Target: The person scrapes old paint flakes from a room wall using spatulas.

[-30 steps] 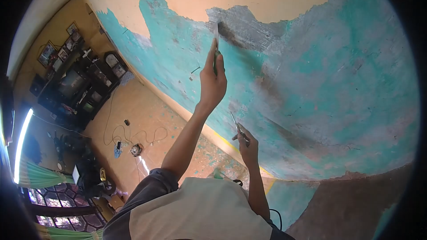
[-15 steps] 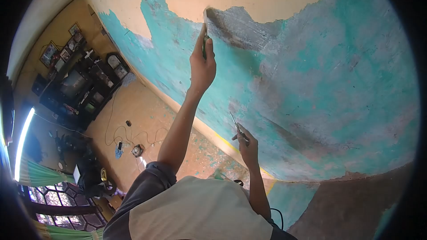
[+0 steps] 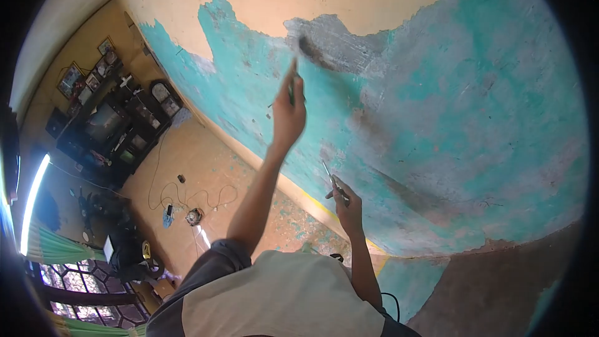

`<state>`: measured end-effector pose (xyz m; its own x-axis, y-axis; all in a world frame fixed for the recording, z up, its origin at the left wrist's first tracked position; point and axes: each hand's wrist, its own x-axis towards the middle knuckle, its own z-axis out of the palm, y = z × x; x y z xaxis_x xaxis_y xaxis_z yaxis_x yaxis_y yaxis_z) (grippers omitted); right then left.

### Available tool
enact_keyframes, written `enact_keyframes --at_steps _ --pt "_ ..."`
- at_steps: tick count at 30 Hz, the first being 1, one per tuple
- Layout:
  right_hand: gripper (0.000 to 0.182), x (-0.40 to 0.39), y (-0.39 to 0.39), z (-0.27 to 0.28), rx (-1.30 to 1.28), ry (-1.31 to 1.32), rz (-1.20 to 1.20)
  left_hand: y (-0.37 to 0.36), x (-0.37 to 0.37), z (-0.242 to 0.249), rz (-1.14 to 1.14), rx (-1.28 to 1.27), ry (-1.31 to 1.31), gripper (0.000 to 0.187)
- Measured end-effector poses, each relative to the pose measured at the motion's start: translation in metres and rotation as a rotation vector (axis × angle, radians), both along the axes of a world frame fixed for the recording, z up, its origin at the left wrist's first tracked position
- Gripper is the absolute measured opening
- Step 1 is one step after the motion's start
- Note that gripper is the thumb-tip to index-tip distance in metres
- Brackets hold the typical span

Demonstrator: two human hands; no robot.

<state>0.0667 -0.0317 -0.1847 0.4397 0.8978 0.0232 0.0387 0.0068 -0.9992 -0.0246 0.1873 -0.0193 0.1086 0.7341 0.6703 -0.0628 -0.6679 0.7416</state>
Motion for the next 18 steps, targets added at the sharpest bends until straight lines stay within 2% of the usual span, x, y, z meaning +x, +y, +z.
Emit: enact_keyframes --at_steps 2,4,5,9,14,18 --pt "0.040 0.001 0.004 -0.004 -0.003 0.014 -0.010 -0.037 0.007 -0.011 -0.076 -0.049 0.075 0.048" --pt "0.042 0.003 0.006 -0.006 0.042 -0.056 0.006 -0.062 0.013 0.003 -0.175 -0.008 0.108 0.051" --pt "0.042 0.006 0.004 -0.006 0.042 -0.031 0.011 -0.061 0.022 0.002 -0.119 0.156 0.086 0.054" --pt "0.042 0.012 -0.004 -0.006 0.049 -0.029 -0.034 -0.057 0.023 0.048 -0.168 0.139 0.162 0.055" --pt "0.042 0.019 -0.020 -0.017 0.026 -0.046 -0.080 -0.058 0.026 0.037 -0.190 0.177 0.133 0.054" --pt "0.042 0.018 -0.026 -0.012 0.019 -0.016 -0.107 -0.078 0.036 0.027 -0.210 0.067 0.074 0.052"
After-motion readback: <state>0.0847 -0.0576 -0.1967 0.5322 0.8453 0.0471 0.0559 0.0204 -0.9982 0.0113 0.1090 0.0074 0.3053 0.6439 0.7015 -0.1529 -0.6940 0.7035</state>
